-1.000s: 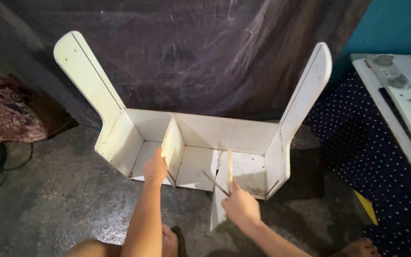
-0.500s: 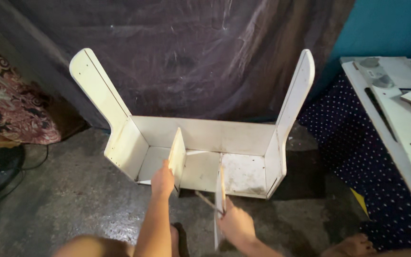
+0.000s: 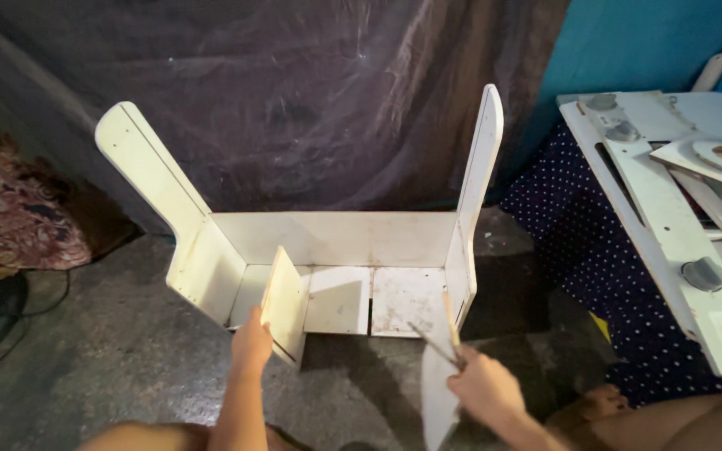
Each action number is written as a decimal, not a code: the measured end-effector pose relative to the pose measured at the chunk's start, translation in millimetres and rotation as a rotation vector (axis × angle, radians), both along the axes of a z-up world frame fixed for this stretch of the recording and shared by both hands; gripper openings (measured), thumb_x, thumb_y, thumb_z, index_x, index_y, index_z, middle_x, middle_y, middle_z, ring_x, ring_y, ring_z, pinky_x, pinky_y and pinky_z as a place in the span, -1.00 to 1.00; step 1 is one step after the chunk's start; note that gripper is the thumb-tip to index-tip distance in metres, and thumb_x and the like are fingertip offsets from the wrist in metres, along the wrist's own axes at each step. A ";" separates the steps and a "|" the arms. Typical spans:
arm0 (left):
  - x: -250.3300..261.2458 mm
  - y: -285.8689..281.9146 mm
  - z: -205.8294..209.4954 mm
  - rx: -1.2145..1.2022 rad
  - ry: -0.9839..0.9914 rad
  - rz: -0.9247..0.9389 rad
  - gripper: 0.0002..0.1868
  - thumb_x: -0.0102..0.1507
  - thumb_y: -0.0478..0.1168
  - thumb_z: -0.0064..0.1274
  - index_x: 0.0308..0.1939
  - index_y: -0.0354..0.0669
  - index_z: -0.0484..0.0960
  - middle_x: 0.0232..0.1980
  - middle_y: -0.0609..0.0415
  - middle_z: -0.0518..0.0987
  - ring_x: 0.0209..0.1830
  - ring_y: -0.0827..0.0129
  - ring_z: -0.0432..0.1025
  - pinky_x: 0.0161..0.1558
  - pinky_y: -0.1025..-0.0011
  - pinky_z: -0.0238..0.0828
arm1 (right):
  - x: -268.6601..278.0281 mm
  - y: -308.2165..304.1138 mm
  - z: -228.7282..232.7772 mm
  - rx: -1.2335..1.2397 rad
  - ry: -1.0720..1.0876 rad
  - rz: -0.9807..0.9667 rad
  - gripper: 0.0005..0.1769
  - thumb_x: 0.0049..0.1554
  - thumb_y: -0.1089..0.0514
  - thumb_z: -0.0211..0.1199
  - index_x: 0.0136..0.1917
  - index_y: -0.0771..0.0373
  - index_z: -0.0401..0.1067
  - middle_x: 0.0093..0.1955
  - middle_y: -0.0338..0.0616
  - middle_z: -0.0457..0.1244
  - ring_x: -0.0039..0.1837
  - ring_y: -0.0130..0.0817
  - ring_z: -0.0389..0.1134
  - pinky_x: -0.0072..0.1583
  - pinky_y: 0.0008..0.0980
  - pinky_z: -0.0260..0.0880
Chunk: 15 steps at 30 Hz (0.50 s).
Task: The person assembles a white wooden toy kitchen unit on the floor. They use a screwdriver to attach side panels and internal dividers, then place a circular component into a compartment. The person continues to secure the structure with screws.
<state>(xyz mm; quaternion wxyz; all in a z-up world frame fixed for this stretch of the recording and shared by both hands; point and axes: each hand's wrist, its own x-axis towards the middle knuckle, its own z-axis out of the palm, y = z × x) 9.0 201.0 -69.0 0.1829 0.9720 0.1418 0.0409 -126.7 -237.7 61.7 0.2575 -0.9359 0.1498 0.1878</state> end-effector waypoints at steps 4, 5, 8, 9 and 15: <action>-41.5 -17.4 49.4 0.080 0.149 0.076 -0.58 0.32 -0.11 -0.01 0.27 0.00 0.43 -0.09 -0.30 0.65 -0.01 -0.23 0.54 0.04 -0.08 0.45 | 5.7 -20.4 -6.8 -0.031 0.038 -0.004 -0.53 -0.04 -0.02 0.27 0.15 0.04 0.57 -0.09 -0.08 0.48 0.01 -0.12 0.53 0.13 -0.16 0.52; -47.2 -21.3 63.8 0.099 0.186 0.089 -0.58 0.32 -0.11 -0.02 0.26 0.02 0.44 -0.07 -0.29 0.64 0.00 -0.22 0.54 0.04 -0.07 0.46 | 9.3 -25.7 -8.0 -0.023 0.047 -0.001 -0.48 -0.05 -0.02 0.28 0.20 0.04 0.53 -0.10 -0.07 0.48 0.00 -0.13 0.53 0.12 -0.17 0.53; -67.7 -33.4 97.7 0.111 0.150 -0.011 -0.58 0.28 -0.09 0.02 0.22 0.00 0.47 -0.07 -0.27 0.65 0.03 -0.20 0.54 0.06 -0.07 0.45 | 17.2 -33.0 -8.2 0.001 0.060 -0.003 -0.40 -0.06 -0.01 0.29 0.28 0.03 0.47 -0.12 -0.06 0.47 -0.01 -0.13 0.54 0.11 -0.17 0.53; -70.8 -42.2 103.9 0.088 0.144 -0.035 -0.57 0.29 -0.09 0.01 0.24 -0.02 0.45 -0.09 -0.27 0.66 0.01 -0.20 0.54 0.05 -0.08 0.44 | 18.6 -32.7 -7.2 0.009 0.051 -0.010 -0.43 -0.06 -0.01 0.28 0.25 0.04 0.50 -0.13 -0.06 0.47 -0.01 -0.12 0.53 0.11 -0.17 0.52; -69.6 -126.4 97.0 -0.011 0.109 -0.087 -0.58 0.30 -0.07 0.00 0.21 -0.07 0.42 -0.14 -0.26 0.66 -0.07 -0.20 0.55 -0.03 -0.08 0.46 | 15.5 -28.9 4.1 0.035 0.005 -0.042 -0.51 -0.08 0.01 0.25 0.15 0.08 0.54 -0.15 -0.04 0.47 -0.02 -0.08 0.51 0.09 -0.13 0.50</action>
